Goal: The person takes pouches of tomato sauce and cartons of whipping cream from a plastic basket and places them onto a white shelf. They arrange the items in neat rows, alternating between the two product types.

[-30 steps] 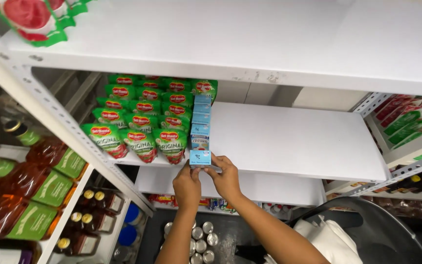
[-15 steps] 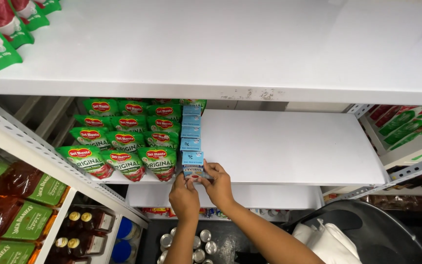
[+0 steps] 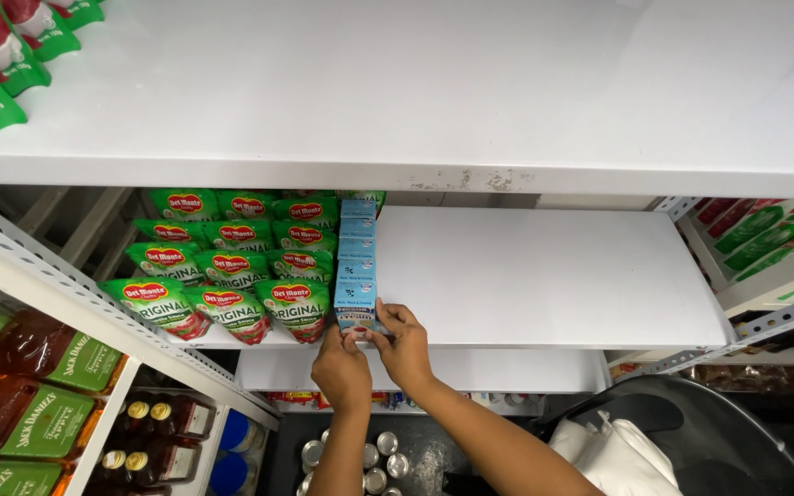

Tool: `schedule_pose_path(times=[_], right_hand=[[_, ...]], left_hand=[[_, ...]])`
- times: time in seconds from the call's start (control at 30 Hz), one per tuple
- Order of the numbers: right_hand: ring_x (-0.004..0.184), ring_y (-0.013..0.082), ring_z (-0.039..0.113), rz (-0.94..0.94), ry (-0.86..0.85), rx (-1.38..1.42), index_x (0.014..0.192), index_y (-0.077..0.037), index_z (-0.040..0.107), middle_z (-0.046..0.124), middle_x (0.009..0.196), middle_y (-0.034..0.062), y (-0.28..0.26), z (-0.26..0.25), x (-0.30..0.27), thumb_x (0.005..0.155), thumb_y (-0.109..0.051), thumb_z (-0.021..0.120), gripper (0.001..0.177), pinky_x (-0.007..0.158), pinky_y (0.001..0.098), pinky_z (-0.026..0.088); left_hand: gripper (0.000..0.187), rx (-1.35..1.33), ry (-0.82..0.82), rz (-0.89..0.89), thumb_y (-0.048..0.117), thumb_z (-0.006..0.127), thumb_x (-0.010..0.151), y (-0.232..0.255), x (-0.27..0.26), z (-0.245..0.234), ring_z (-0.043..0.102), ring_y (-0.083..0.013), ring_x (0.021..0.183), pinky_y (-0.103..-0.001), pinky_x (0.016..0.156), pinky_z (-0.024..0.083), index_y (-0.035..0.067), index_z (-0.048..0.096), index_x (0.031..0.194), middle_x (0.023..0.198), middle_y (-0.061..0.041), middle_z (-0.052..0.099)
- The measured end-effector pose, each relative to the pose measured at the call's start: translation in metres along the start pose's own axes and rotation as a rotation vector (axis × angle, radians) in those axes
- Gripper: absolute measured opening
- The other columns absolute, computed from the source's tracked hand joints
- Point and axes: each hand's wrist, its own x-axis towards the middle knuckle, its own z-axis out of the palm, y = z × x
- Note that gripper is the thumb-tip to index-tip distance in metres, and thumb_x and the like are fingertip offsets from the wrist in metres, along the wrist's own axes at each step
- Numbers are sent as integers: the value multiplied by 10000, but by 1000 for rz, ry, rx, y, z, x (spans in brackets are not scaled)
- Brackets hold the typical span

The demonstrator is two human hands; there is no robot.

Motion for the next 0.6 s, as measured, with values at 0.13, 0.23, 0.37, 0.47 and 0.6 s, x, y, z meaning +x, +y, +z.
schedule_pose_path(times=[0.13, 0.23, 0.37, 0.47, 0.6], right_hand=[[945, 156, 697, -1, 4, -21, 1405, -98, 607, 626, 1205, 99, 0, -1, 4, 839, 35, 763, 602, 786, 260, 628], [951, 155, 700, -17, -6, -21, 1420, -99, 594, 627, 1200, 99, 2, -1, 3, 849, 22, 763, 608, 805, 260, 608], [1033, 172, 682, -59, -10, -22, 1448, -69, 535, 590, 1238, 119, 3, -2, -1, 830, 3, 795, 675, 835, 272, 602], [1018, 188, 672, -9, -2, -23, 1489, -81, 487, 580, 1231, 117, -12, -8, -15, 796, -47, 833, 775, 834, 275, 649], [1095, 205, 640, -23, 8, -32, 1493, -76, 485, 561, 1229, 133, -25, -12, -50, 806, -51, 837, 773, 829, 315, 630]], left_hand=[[173, 13, -3, 9, 126, 718, 891, 5, 3, 0, 724, -359, 829, -466, 710, 555, 70, 702, 1053, 941, -132, 755], [182, 3, 1, 15, 123, 715, 892, 4, 3, 1, 721, -366, 834, -473, 713, 553, 73, 701, 1066, 948, -139, 754], [238, -68, -35, 36, 76, 693, 893, 11, 1, -14, 714, -387, 892, -482, 756, 553, 47, 685, 1129, 994, -175, 746], [331, -90, -33, 74, 35, 680, 876, 2, -8, -18, 710, -407, 953, -474, 800, 563, -1, 662, 1205, 1063, -229, 726], [371, -71, -4, 91, 28, 684, 868, -1, -25, -47, 704, -424, 990, -469, 836, 565, -41, 651, 1231, 1107, -264, 715]])
